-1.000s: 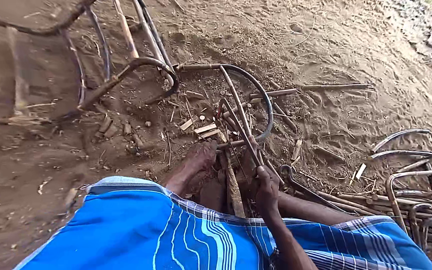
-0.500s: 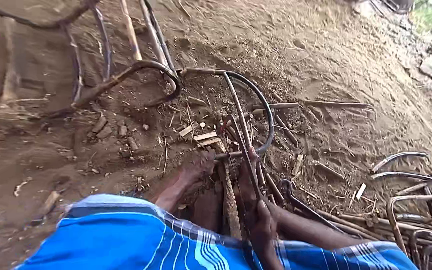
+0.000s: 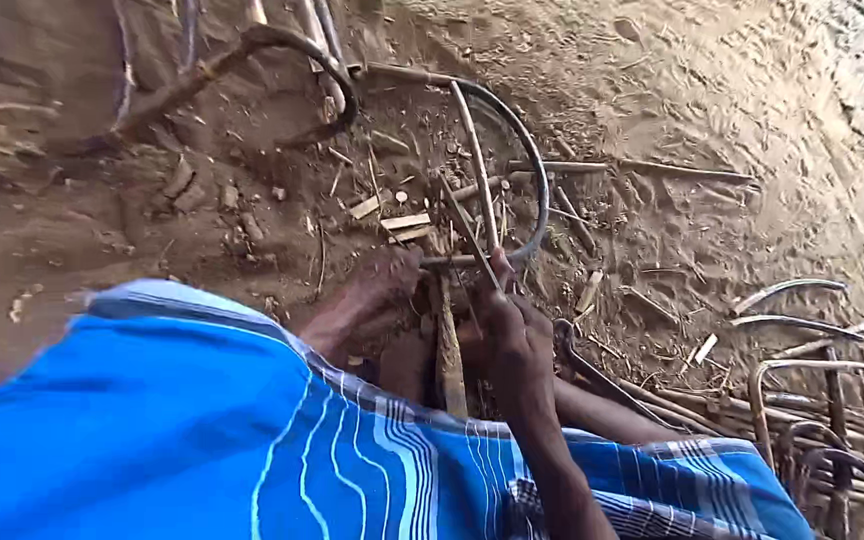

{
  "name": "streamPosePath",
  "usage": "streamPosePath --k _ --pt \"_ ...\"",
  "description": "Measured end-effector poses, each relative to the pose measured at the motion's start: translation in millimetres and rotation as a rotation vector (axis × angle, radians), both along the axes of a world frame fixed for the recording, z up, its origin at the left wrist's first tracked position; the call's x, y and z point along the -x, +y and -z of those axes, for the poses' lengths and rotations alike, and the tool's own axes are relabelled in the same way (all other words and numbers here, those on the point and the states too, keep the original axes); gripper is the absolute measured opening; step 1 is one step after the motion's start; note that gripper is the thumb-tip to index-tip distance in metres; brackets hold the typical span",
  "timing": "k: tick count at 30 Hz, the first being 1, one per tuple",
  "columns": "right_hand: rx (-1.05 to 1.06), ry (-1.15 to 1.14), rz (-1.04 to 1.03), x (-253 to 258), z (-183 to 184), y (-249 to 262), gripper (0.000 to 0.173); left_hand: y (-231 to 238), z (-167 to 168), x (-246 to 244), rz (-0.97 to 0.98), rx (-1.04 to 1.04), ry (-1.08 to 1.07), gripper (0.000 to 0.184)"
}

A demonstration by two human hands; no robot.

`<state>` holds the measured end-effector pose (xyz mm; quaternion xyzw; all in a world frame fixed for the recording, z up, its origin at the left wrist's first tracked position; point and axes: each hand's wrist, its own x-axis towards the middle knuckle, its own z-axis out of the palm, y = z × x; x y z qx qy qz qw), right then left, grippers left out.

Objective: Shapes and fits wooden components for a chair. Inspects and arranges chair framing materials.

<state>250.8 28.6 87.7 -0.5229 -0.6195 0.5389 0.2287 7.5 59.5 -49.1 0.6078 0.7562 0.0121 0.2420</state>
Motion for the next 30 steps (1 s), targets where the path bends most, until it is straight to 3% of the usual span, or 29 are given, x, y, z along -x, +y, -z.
streamPosePath --k 3,8,11,14,17,19,23,28,30 --pt "-0.017 0.18 0.125 -3.7 -2.0 1.0 0.047 12.0 -14.9 8.5 -0.029 -0.006 0.034 0.035" --pt "0.09 0.007 -0.01 21.4 -22.1 29.1 0.043 2.8 -8.6 3.6 0.017 0.028 0.05 0.033" --pt "-0.009 0.104 0.035 18.8 19.4 25.3 0.054 6.1 -22.3 4.6 -0.008 0.026 0.075 0.037" --pt "-0.137 0.195 0.126 37.8 45.3 26.7 0.043 10.2 -9.7 19.3 -0.046 -0.04 0.028 0.037" --pt "-0.136 0.286 0.017 35.8 88.8 42.7 0.041 5.9 -3.8 12.4 -0.007 0.001 0.008 0.035" --pt "-0.109 0.293 0.036 23.4 93.9 33.2 0.046 7.4 -8.9 11.7 0.011 -0.016 0.038 0.034" --pt "-0.143 0.446 0.185 3.4 94.7 -8.6 0.038 8.4 -8.1 14.7 -0.035 -0.006 0.024 0.038" --pt "-0.073 0.271 0.029 35.7 111.4 33.8 0.046 11.4 -1.3 13.3 0.018 -0.013 0.014 0.037" --pt "-0.075 0.277 0.04 28.2 109.8 25.6 0.047 9.5 -1.3 13.3 0.027 -0.012 0.019 0.037"
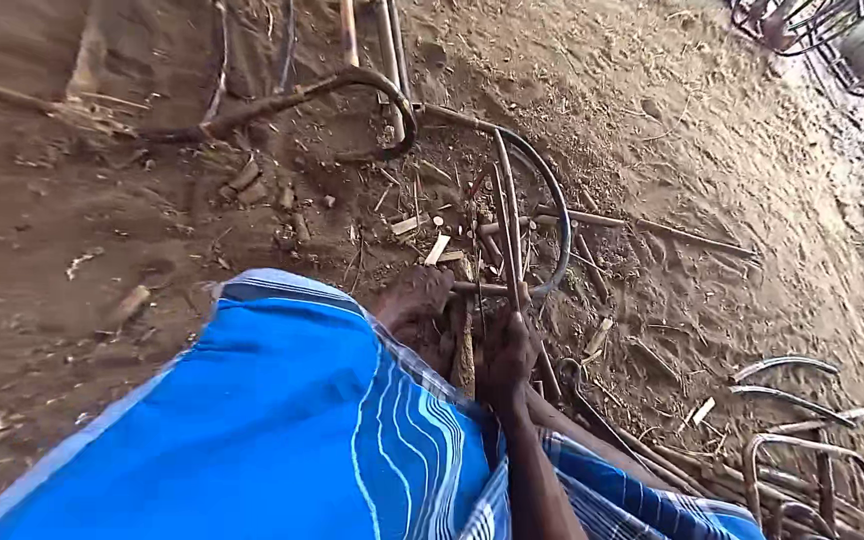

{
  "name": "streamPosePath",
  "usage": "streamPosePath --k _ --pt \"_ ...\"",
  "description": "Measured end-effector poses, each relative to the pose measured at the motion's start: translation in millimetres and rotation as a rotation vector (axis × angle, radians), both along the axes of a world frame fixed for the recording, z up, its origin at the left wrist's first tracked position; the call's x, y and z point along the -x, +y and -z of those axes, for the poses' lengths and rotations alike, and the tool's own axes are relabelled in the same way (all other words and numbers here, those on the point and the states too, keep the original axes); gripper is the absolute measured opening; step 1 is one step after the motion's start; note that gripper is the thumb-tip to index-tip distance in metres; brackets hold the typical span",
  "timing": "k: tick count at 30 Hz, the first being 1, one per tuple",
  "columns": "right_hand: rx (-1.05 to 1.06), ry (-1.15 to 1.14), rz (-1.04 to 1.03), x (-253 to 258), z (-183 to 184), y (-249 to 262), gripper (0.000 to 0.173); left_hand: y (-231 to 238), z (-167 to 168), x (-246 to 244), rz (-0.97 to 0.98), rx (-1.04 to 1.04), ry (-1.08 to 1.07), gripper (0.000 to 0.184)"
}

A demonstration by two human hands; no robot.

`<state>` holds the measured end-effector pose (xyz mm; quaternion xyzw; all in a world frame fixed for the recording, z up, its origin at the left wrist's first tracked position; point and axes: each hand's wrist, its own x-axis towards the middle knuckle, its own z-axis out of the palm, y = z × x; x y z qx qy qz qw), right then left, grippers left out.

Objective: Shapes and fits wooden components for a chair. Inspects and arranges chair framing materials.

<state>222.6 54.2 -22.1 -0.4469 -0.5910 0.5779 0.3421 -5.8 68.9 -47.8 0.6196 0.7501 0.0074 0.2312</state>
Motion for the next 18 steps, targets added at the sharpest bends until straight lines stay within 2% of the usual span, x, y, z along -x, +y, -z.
streamPosePath --k 4,8,9,11,14,16,18 --pt "-0.128 0.111 0.104 -24.2 10.4 -29.8 0.043 4.1 -10.0 3.0 -0.04 0.02 -0.02 0.039" --pt "-0.018 0.047 -0.002 17.3 18.7 14.0 0.04 3.5 0.7 0.8 -0.022 0.009 -0.015 0.035" --pt "0.016 0.048 -0.025 21.3 11.8 23.4 0.039 3.5 -0.8 2.7 -0.017 0.002 -0.011 0.033" --pt "0.072 -0.004 0.008 6.7 -23.9 12.4 0.043 -0.8 -7.0 1.8 -0.017 0.006 -0.018 0.031" --pt "0.029 0.008 0.119 -12.1 -61.1 -9.9 0.041 3.9 -7.7 5.4 -0.03 0.001 -0.013 0.03" --pt "0.025 -0.115 0.063 -3.9 -83.2 -4.2 0.043 3.6 -2.3 7.5 -0.051 -0.013 -0.019 0.029" --pt "0.122 -0.248 -0.094 0.6 -113.5 7.8 0.051 2.9 -13.7 1.2 -0.078 0.069 -0.019 0.032"
